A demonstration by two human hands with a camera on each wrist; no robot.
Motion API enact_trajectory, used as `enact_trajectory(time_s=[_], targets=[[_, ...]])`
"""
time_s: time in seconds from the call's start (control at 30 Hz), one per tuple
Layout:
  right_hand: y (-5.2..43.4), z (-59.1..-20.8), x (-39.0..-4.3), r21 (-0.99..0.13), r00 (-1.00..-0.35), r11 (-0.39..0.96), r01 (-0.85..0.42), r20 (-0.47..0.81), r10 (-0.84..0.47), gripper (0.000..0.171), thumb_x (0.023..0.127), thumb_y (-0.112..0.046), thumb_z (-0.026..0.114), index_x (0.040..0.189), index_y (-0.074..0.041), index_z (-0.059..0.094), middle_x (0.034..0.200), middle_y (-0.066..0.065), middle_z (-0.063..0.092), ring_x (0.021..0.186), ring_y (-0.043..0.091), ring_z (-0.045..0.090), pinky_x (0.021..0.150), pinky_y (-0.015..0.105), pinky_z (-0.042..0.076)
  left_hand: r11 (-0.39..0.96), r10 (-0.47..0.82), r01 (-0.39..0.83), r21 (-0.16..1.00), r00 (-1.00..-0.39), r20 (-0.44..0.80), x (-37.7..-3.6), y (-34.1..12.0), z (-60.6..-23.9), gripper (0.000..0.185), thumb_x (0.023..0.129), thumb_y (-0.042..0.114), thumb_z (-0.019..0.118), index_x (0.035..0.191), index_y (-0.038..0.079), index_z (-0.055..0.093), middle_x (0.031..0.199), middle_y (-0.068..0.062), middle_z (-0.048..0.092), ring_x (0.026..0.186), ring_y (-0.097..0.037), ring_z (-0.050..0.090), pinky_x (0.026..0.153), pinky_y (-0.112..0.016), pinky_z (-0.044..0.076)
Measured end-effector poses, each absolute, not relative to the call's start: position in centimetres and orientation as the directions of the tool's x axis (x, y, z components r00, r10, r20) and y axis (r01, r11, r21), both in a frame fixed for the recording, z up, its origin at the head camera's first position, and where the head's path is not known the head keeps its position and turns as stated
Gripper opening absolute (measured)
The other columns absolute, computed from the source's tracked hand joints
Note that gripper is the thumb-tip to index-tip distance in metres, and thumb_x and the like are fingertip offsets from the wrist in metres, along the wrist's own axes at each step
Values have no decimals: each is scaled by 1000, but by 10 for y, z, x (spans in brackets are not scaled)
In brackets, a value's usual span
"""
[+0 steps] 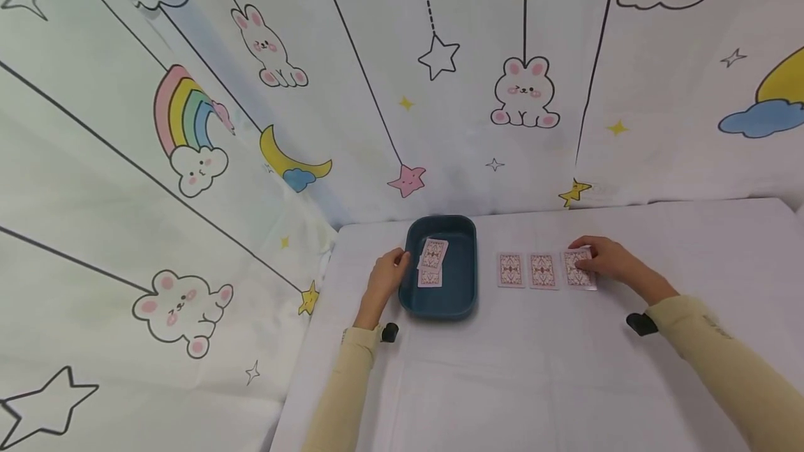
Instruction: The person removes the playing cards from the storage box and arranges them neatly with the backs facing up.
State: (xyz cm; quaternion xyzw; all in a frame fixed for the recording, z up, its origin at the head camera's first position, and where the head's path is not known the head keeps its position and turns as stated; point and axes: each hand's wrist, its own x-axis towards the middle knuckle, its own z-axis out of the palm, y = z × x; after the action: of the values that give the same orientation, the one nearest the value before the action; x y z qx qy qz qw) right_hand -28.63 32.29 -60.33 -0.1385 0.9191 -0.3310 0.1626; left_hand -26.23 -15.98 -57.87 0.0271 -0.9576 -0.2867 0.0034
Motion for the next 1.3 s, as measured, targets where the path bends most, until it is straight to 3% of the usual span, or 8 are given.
enact_trajectory(time_s=[0.13, 0.2, 0.43, 0.67, 1.1, 1.3], targets=[[319, -606, -284, -629, -917, 766, -132, -216, -335, 47, 96, -24, 67, 132, 3, 54, 107, 27, 61, 91, 34, 59, 70, 41, 49, 832, -44, -31, 554, -999, 10, -261, -160, -578, 31, 105, 34, 49, 83, 13, 56, 70, -1, 53, 57, -15, 47, 51, -28, 33], [317, -607, -282, -625, -922, 769, -133, -207, -328, 47, 95, -23, 67, 132, 4, 54, 106, 25, 61, 89, 31, 59, 70, 39, 48, 833, -34, -18, 553, -999, 19, -262, -160, -578, 31, 105, 34, 49, 83, 13, 56, 69, 0, 52, 56, -14, 46, 51, -27, 33], [311, -608, -277, -558, -942, 805, -201, -116, -315, 43, 92, -15, 70, 126, 7, 58, 107, 29, 57, 93, 37, 55, 77, 49, 47, 832, -18, -1, 555, -1000, 26, -261, -161, -578, 32, 105, 34, 49, 82, 14, 56, 68, 0, 51, 55, -13, 46, 50, -26, 33], [308, -604, -274, -532, -950, 825, -192, -109, -292, 46, 92, -18, 70, 126, 9, 56, 119, 39, 50, 108, 53, 50, 89, 65, 42, 827, -26, -10, 562, -999, 20, -261, -161, -578, 31, 106, 34, 49, 83, 14, 57, 68, -1, 52, 55, -14, 47, 50, -27, 33], [311, -600, -275, -575, -947, 806, -144, -155, -280, 54, 95, -22, 67, 133, 12, 49, 125, 39, 48, 109, 52, 51, 90, 63, 44, 821, -32, -19, 571, -999, 12, -260, -160, -576, 31, 105, 35, 49, 84, 13, 58, 70, -1, 53, 57, -14, 48, 51, -26, 34], [307, -588, -274, -576, -944, 793, -199, -106, -313, 53, 97, -21, 66, 134, 12, 49, 132, 41, 48, 121, 57, 44, 100, 68, 36, 820, -41, -29, 572, -999, 7, -260, -161, -579, 31, 106, 36, 48, 85, 14, 57, 71, -1, 53, 58, -13, 47, 52, -27, 34]])
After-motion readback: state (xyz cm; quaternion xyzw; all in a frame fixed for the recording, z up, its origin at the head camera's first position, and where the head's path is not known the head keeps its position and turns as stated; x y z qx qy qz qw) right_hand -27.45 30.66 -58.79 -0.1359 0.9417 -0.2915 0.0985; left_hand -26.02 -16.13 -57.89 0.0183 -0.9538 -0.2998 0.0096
